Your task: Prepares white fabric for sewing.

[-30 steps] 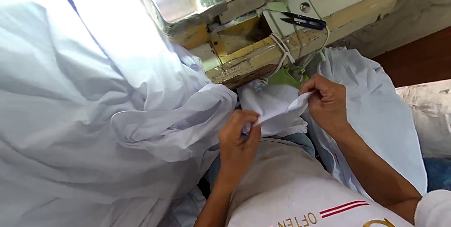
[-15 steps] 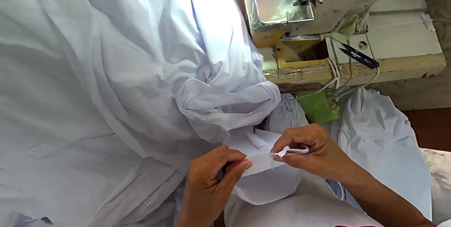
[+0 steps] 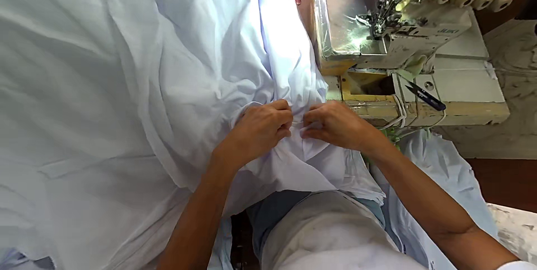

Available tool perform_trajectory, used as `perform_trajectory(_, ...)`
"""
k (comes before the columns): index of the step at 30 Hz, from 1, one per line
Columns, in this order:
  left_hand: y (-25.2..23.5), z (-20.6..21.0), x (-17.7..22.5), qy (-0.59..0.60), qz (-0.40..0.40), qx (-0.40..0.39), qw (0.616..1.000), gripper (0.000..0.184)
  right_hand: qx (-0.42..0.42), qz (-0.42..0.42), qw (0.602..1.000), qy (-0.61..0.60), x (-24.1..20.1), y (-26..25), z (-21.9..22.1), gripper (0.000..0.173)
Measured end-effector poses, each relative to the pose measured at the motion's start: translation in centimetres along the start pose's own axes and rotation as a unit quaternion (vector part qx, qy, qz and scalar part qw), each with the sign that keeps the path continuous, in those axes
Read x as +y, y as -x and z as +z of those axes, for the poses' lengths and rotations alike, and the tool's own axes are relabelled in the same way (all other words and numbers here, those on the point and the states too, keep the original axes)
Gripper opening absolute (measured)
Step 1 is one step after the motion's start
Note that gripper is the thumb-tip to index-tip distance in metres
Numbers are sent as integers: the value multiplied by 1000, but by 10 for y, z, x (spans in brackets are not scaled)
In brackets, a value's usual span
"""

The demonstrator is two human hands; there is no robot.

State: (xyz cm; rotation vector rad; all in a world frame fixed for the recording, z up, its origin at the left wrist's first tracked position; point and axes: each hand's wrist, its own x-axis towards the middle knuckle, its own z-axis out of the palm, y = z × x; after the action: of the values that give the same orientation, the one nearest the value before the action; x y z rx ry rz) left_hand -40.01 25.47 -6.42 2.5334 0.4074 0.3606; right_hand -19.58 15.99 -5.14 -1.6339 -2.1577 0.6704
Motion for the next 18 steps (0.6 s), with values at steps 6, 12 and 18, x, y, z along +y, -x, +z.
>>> perform_trajectory(6,42,0,28,-112,-37,131,984,25,209,-128,968,58,-2,44,30,14)
perform_trajectory(12,77,36,59,-205,32,276,939,16,369,-249,874,196,7,75,73,9)
perform_trajectory(18,74,56,59,-246,75,336,906,10,411,-225,861,196,9,79,72,9)
